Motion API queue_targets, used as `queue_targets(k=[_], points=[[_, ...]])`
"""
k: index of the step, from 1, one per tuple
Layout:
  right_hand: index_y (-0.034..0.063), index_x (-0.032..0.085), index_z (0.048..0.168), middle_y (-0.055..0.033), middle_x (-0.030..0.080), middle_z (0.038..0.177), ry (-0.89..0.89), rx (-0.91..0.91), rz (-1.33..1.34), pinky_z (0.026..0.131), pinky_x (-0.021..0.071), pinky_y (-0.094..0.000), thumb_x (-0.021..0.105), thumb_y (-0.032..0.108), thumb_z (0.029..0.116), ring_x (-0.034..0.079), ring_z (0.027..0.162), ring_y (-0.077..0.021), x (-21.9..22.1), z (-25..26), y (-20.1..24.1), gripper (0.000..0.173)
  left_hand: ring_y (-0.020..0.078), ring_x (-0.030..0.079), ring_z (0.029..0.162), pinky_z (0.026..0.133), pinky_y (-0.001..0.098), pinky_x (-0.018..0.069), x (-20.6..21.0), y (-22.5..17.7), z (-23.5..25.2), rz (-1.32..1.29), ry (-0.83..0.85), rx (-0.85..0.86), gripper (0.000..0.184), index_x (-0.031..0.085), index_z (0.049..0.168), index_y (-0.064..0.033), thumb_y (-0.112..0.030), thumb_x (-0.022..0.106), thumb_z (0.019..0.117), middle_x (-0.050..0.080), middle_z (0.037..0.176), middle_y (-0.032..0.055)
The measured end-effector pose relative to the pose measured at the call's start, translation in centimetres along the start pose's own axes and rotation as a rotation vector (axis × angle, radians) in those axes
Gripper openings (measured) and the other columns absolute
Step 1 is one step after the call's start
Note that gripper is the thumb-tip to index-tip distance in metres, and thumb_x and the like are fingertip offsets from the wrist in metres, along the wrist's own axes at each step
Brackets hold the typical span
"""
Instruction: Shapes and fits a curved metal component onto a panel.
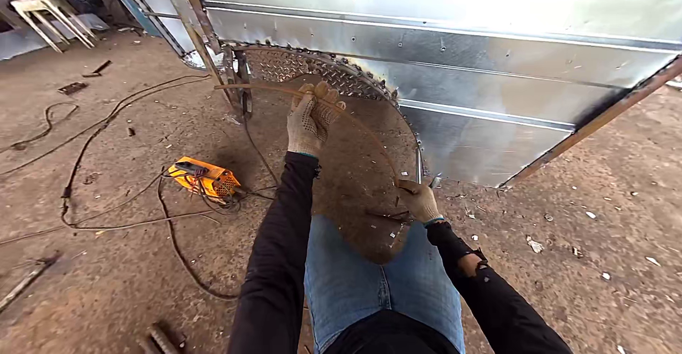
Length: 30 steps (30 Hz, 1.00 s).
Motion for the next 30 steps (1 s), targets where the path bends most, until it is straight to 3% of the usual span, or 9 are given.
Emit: queue_targets(k=[7, 12, 19, 26, 30], points=[[0.016, 0.076, 0.118, -0.0064, 0.076, 0.106, -0.029, -0.019, 0.019, 0.091, 0.0566, -0.0499, 0.066, 0.028, 0.0987, 0.072, 0.095, -0.0192, 0.2, -0.2, 0.3, 0.025, 0.0348, 0.072, 0.101, 0.087, 0.0525, 0.0602, 0.4, -0.2, 0.0, 0.002, -0.017, 0.003, 0.026, 0.048, 0.133, -0.0054, -0.015, 0.04, 0.1098, 0.069, 0.116, 0.0204], [0.0155, 0.075, 0.119, -0.0068, 0.075, 0.098, -0.059, -0.008, 0.012, 0.083, 0.0566, -0.0511, 0.064, 0.031, 0.1, 0.071, 0.085, -0.0199, 0.3, -0.3, -0.1, 0.027, 0.036, 0.071, 0.104, 0.089, 0.0535, 0.0593, 0.3, 0.0, 0.1, -0.005, 0.0, -0.019, 0.028, 0.048, 0.134, -0.0054, -0.015, 0.039, 0.1095, 0.068, 0.118, 0.0218], [0.0148, 0.073, 0.122, -0.0086, 0.074, 0.102, -0.036, 0.115, 0.021, 0.087, 0.0563, -0.0542, 0.062, 0.034, 0.0991, 0.071, 0.091, -0.0242, 1.1, -0.9, -2.4, 0.032, 0.0375, 0.071, 0.105, 0.09, 0.0559, 0.0588, 0.7, 0.0, 0.2, -0.009, -0.005, -0.024, 0.028, 0.047, 0.134, -0.0043, -0.017, 0.037, 0.111, 0.068, 0.119, 0.0218], [0.0171, 0.074, 0.121, -0.0059, 0.074, 0.114, -0.004, 0.203, 0.037, 0.098, 0.0526, -0.0525, 0.06, 0.036, 0.0999, 0.069, 0.107, -0.0212, 1.5, -1.4, -3.4, 0.031, 0.0361, 0.07, 0.108, 0.092, 0.0555, 0.0586, 0.7, -0.1, 0.1, 0.021, 0.008, -0.027, 0.029, 0.046, 0.135, -0.0054, -0.018, 0.037, 0.1113, 0.067, 0.121, 0.0206], [0.0183, 0.075, 0.121, -0.0049, 0.075, 0.115, 0.016, 0.199, 0.053, 0.1, 0.0525, -0.0511, 0.059, 0.036, 0.1003, 0.069, 0.109, -0.0198, 1.6, -1.7, -4.2, 0.032, 0.0348, 0.071, 0.106, 0.09, 0.0544, 0.0595, 1.0, -0.1, -0.1, 0.017, -0.006, -0.021, 0.028, 0.046, 0.135, -0.0066, -0.018, 0.036, 0.1113, 0.068, 0.119, 0.0188]])
Point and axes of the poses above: each hand's wrist, its own z-axis towards the middle knuckle, its own x-axis out of the palm, y = z × x, the point moved 3 cm from there along z, towards the middle knuckle
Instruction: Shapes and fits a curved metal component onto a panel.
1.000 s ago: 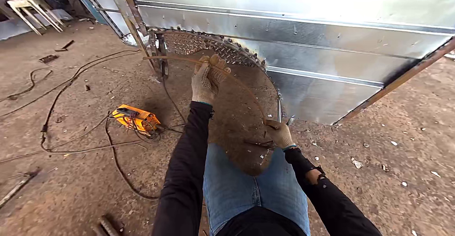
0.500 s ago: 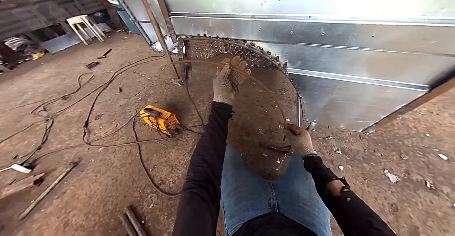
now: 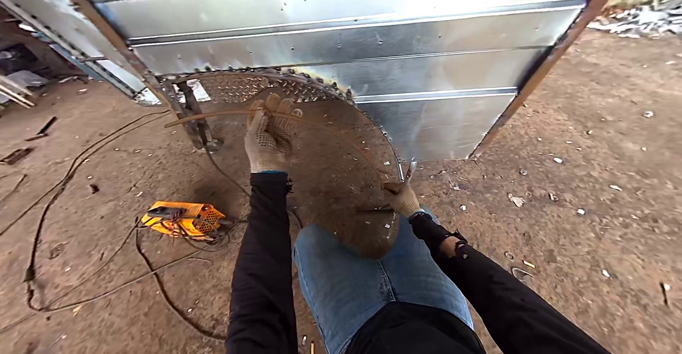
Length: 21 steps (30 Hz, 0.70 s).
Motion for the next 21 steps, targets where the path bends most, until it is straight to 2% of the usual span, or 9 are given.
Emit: queue_targets(k=[5, 8, 13, 17, 21], points=[[0.0188, 0.076, 0.118, -0.004, 0.076, 0.11, -0.013, -0.008, 0.013, 0.097, 0.0536, -0.0506, 0.06, 0.035, 0.0996, 0.07, 0.103, -0.019, 0.1, -0.3, -0.1, 0.029, 0.0336, 0.07, 0.107, 0.092, 0.0548, 0.0583, -0.2, 0.0, 0.2, 0.02, 0.009, 0.018, 0.026, 0.046, 0.133, -0.0062, -0.017, 0.035, 0.1114, 0.068, 0.118, 0.0177], [0.0181, 0.076, 0.118, -0.0036, 0.075, 0.112, -0.002, -0.003, 0.022, 0.099, 0.0531, -0.0489, 0.06, 0.035, 0.0997, 0.07, 0.106, -0.0177, 0.2, -0.3, 0.0, 0.029, 0.0335, 0.07, 0.106, 0.092, 0.0548, 0.0581, -0.2, 0.1, 0.1, 0.029, 0.011, 0.015, 0.026, 0.046, 0.132, -0.0066, -0.017, 0.034, 0.1114, 0.068, 0.117, 0.0174], [0.0177, 0.077, 0.116, -0.0041, 0.076, 0.107, -0.006, -0.01, 0.021, 0.094, 0.054, -0.0486, 0.06, 0.035, 0.0992, 0.07, 0.1, -0.018, 0.7, -0.1, -0.2, 0.029, 0.0343, 0.07, 0.107, 0.093, 0.0563, 0.0575, -0.5, -0.2, 0.0, 0.037, 0.015, 0.021, 0.026, 0.046, 0.132, -0.0059, -0.018, 0.033, 0.112, 0.068, 0.117, 0.018], [0.0186, 0.076, 0.12, -0.005, 0.075, 0.111, -0.004, 0.001, 0.003, 0.098, 0.0533, -0.0513, 0.06, 0.036, 0.0999, 0.07, 0.105, -0.0198, 0.9, 0.1, -0.5, 0.03, 0.0328, 0.07, 0.107, 0.093, 0.055, 0.0573, -0.5, -0.1, 0.0, 0.012, 0.032, 0.018, 0.023, 0.047, 0.127, -0.0078, -0.018, 0.032, 0.1121, 0.068, 0.116, 0.0162], [0.016, 0.076, 0.119, -0.0066, 0.075, 0.111, 0.0, -0.022, 0.011, 0.098, 0.053, -0.0508, 0.061, 0.035, 0.1004, 0.07, 0.105, -0.0204, 1.1, 0.2, -0.4, 0.03, 0.0328, 0.069, 0.109, 0.094, 0.054, 0.0566, -0.9, 0.0, 0.3, 0.012, 0.028, 0.036, 0.026, 0.047, 0.131, -0.0058, -0.016, 0.034, 0.111, 0.067, 0.118, 0.0173]])
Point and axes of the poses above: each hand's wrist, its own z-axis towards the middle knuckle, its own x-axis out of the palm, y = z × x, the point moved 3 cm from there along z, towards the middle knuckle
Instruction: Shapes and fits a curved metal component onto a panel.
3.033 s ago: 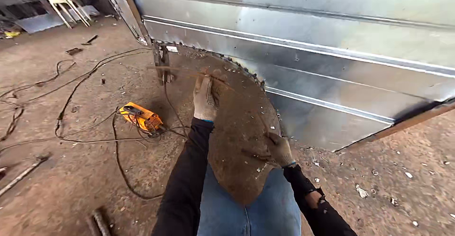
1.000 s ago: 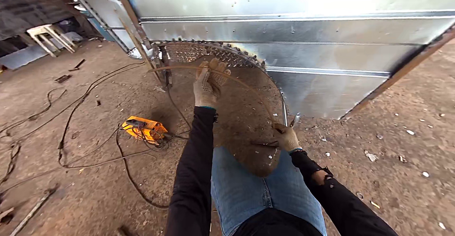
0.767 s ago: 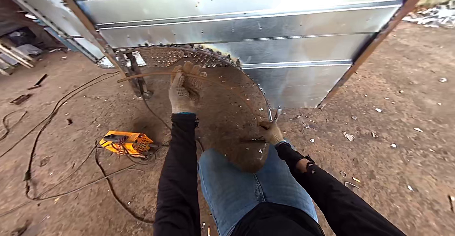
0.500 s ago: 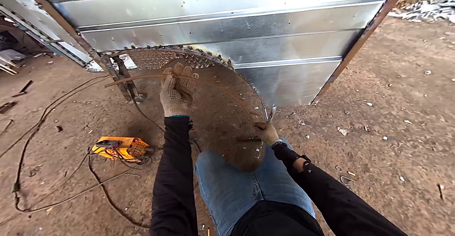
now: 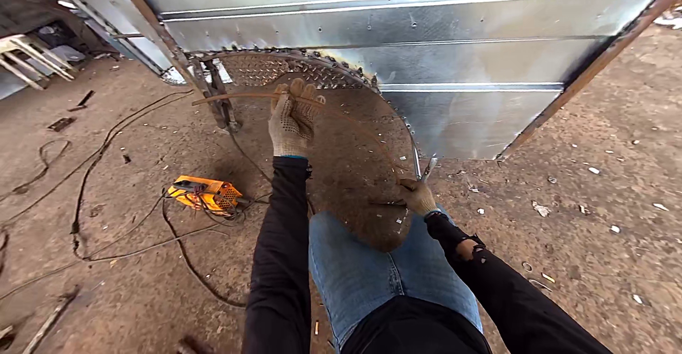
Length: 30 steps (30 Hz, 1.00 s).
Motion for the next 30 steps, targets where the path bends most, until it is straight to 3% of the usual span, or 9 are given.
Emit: queue_targets(k=[11, 21, 30], points=[[0.0134, 0.075, 0.12, -0.0104, 0.075, 0.112, -0.033, -0.012, -0.016, 0.099, 0.0522, -0.0558, 0.062, 0.031, 0.1018, 0.071, 0.106, -0.0261, 0.42, -0.07, -0.01, 0.029, 0.035, 0.071, 0.103, 0.088, 0.0538, 0.0592, 0.13, 0.35, 0.09, -0.075, -0.058, -0.037, 0.024, 0.048, 0.131, -0.0073, -0.017, 0.039, 0.1105, 0.069, 0.115, 0.0191], [0.0136, 0.076, 0.117, -0.0095, 0.076, 0.106, -0.06, -0.032, -0.044, 0.094, 0.0538, -0.0562, 0.062, 0.03, 0.1018, 0.072, 0.098, -0.025, 0.34, 0.3, -0.52, 0.026, 0.0339, 0.072, 0.102, 0.087, 0.0514, 0.0601, 0.32, 0.66, 0.19, -0.056, -0.04, -0.047, 0.027, 0.047, 0.134, -0.0071, -0.017, 0.04, 0.1101, 0.069, 0.117, 0.0198], [0.014, 0.076, 0.118, -0.0086, 0.076, 0.107, -0.052, -0.003, -0.03, 0.094, 0.054, -0.0552, 0.061, 0.028, 0.1008, 0.071, 0.1, -0.0239, 0.32, -0.08, 0.06, 0.027, 0.0359, 0.072, 0.103, 0.089, 0.0539, 0.0599, 0.17, 0.55, 0.18, -0.05, -0.035, -0.055, 0.027, 0.047, 0.134, -0.0067, -0.016, 0.041, 0.1098, 0.069, 0.116, 0.0205]])
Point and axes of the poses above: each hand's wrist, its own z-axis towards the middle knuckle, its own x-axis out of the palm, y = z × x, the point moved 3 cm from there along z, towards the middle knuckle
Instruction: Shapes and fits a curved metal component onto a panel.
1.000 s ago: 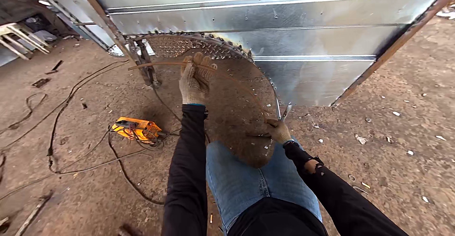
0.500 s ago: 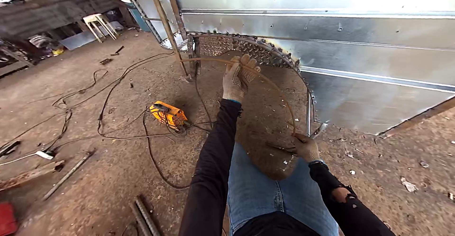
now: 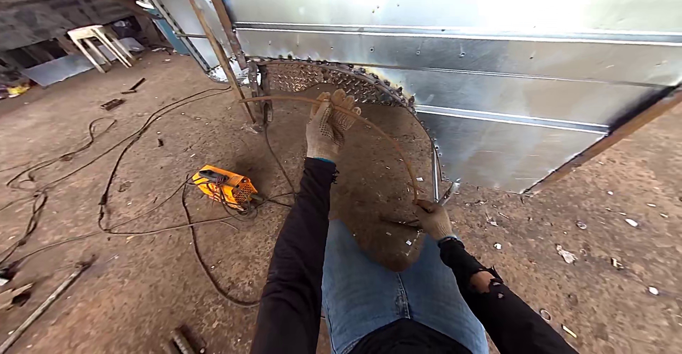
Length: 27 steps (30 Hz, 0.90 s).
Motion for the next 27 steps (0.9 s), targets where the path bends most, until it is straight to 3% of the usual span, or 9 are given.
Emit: queue_targets(k=[12, 21, 27], points=[[0.0148, 0.076, 0.117, -0.0067, 0.076, 0.11, 0.007, 0.032, 0.037, 0.097, 0.0535, -0.0508, 0.062, 0.03, 0.1, 0.071, 0.103, -0.0206, -0.1, 0.2, 0.2, 0.027, 0.0346, 0.071, 0.104, 0.09, 0.0533, 0.0593, 0.4, -0.3, -0.3, 0.005, -0.007, 0.023, 0.025, 0.045, 0.133, -0.0069, -0.017, 0.036, 0.111, 0.069, 0.115, 0.0191], [0.0158, 0.076, 0.119, -0.0075, 0.076, 0.11, 0.021, 0.047, 0.01, 0.098, 0.0525, -0.0531, 0.063, 0.032, 0.1011, 0.071, 0.104, -0.0227, -0.1, 0.8, 0.8, 0.027, 0.0342, 0.07, 0.107, 0.093, 0.0549, 0.0576, -0.3, -0.2, 0.0, -0.024, 0.022, 0.026, 0.026, 0.047, 0.133, -0.0092, -0.018, 0.038, 0.1108, 0.068, 0.118, 0.0175], [0.0126, 0.077, 0.115, -0.0085, 0.076, 0.102, -0.016, -0.023, 0.017, 0.092, 0.0552, -0.0537, 0.063, 0.029, 0.1008, 0.072, 0.094, -0.023, 0.7, 0.7, 0.4, 0.026, 0.0336, 0.07, 0.109, 0.093, 0.0532, 0.0582, -0.8, 0.0, 0.0, -0.056, 0.022, -0.006, 0.036, 0.044, 0.145, -0.0129, -0.022, 0.041, 0.1106, 0.067, 0.124, 0.0182]])
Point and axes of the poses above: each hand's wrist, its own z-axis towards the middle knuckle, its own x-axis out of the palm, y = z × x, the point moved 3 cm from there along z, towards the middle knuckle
